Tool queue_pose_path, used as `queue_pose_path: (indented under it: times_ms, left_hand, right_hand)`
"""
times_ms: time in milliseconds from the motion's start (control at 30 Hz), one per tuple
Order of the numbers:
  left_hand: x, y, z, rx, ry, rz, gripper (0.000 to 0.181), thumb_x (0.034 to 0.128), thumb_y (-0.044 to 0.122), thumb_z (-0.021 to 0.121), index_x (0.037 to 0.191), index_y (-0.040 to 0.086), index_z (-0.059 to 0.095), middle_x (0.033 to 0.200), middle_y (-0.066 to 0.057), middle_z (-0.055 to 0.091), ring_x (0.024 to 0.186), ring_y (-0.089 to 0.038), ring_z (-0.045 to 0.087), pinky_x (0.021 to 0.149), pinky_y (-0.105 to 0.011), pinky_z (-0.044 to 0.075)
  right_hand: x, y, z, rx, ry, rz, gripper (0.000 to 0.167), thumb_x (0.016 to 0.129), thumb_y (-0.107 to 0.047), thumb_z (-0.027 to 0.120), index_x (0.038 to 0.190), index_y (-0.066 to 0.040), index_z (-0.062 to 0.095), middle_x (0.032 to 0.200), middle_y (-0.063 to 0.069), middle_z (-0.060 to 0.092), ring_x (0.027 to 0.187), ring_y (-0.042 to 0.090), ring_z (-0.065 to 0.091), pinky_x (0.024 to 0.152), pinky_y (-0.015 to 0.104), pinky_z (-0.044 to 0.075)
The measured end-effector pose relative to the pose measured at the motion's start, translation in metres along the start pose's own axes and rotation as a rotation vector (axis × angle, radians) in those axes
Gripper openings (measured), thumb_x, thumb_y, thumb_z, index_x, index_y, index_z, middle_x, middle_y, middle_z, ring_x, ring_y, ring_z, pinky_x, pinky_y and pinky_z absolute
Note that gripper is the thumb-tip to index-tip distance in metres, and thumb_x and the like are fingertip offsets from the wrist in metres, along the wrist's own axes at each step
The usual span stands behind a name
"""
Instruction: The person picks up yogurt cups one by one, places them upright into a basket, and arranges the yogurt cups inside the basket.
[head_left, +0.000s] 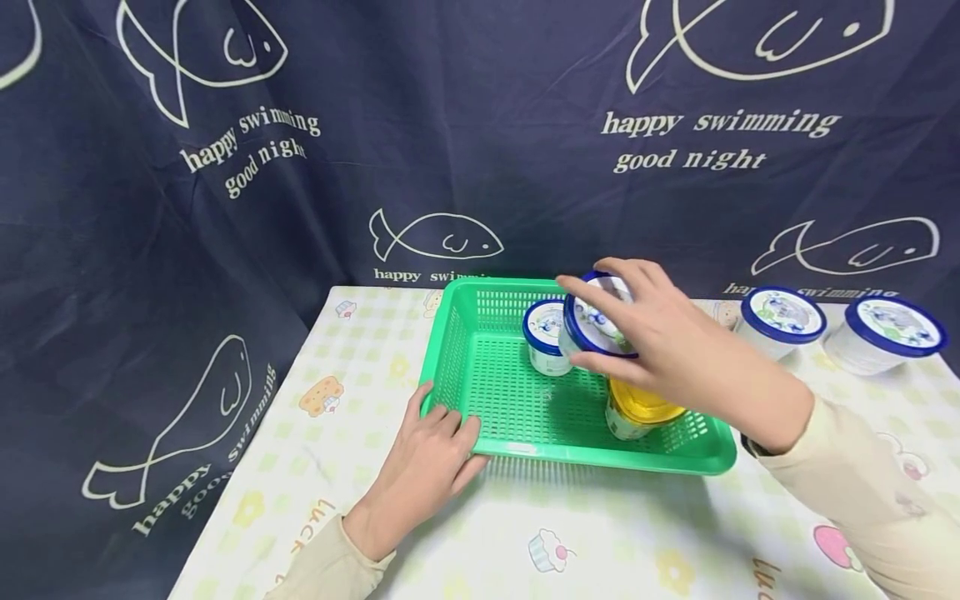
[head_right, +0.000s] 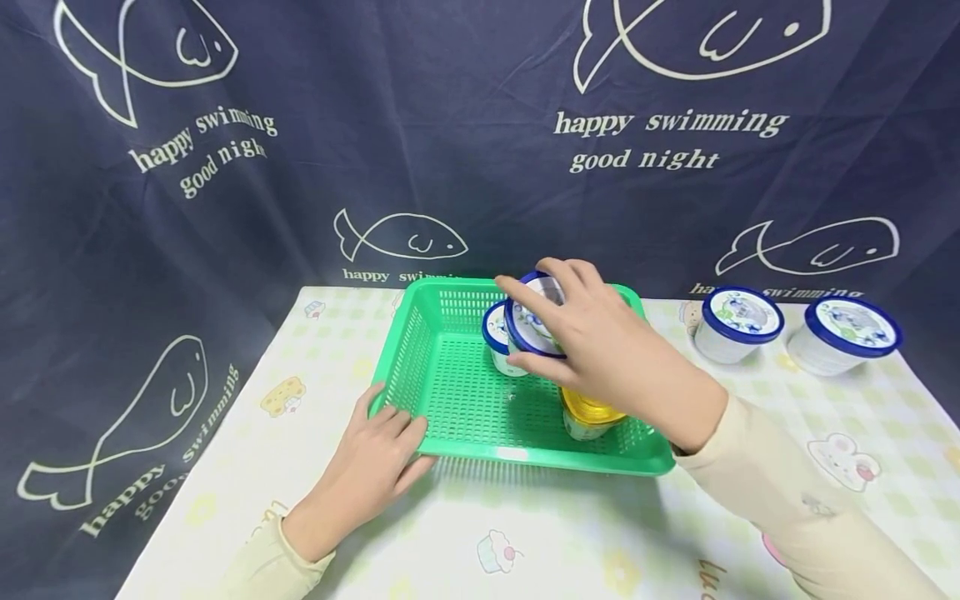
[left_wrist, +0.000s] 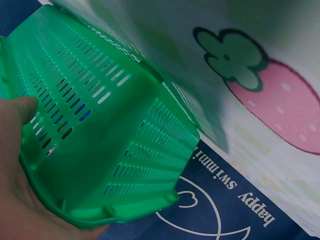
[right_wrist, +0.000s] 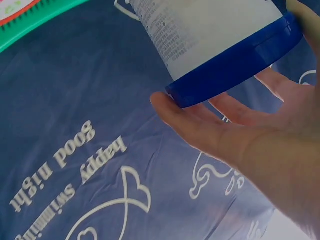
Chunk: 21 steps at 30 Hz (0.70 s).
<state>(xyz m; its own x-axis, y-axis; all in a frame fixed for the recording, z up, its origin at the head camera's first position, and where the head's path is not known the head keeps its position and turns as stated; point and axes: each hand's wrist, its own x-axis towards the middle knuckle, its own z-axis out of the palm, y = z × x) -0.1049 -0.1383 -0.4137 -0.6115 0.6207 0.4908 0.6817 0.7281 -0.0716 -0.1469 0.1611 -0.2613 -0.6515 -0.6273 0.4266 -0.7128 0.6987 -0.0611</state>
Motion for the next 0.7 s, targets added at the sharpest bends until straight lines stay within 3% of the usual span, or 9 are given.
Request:
queue_pose_path:
  times_ms: [400,600,700]
  left_hand:
    - [-0.001,0.000,0.000,-0.004,0.002,-0.006,0.028,0.0916,0.040,0.060,0.082,0.014,0.055,0.067,0.001,0.054,0.070,-0.024,0.059,0.112,-0.062,0.027]
    - [-0.001,0.000,0.000,-0.006,0.003,-0.006,0.029,0.0922,0.041,0.060,0.083,0.014,0.056,0.068,0.000,0.056,0.072,-0.024,0.060,0.112,-0.063,0.026]
    - [0.000,0.000,0.000,-0.003,-0.002,-0.006,0.029,0.0933,0.041,0.058,0.083,0.014,0.056,0.069,0.000,0.056,0.072,-0.025,0.060,0.112,-0.063,0.026]
  right_hand:
    - [0.005,-0.018,0.026,-0.026,-0.095,-0.065,0.073,0.086,-0.055,0.069,0.142,-0.011,0.051,0.136,0.021,0.048,0.123,0.040,0.046,0.099,0.056,0.045]
    - [0.005,-0.024,0.037,-0.029,-0.160,-0.102,0.071,0.089,-0.058,0.063,0.141,-0.012,0.050,0.134,0.018,0.049,0.122,0.039,0.047,0.103,0.054,0.043]
    - [0.004,-0.027,0.042,-0.054,-0.193,-0.111,0.070,0.088,-0.059,0.065,0.139,-0.013,0.051,0.132,0.016,0.051,0.119,0.036,0.048,0.099,0.053,0.046]
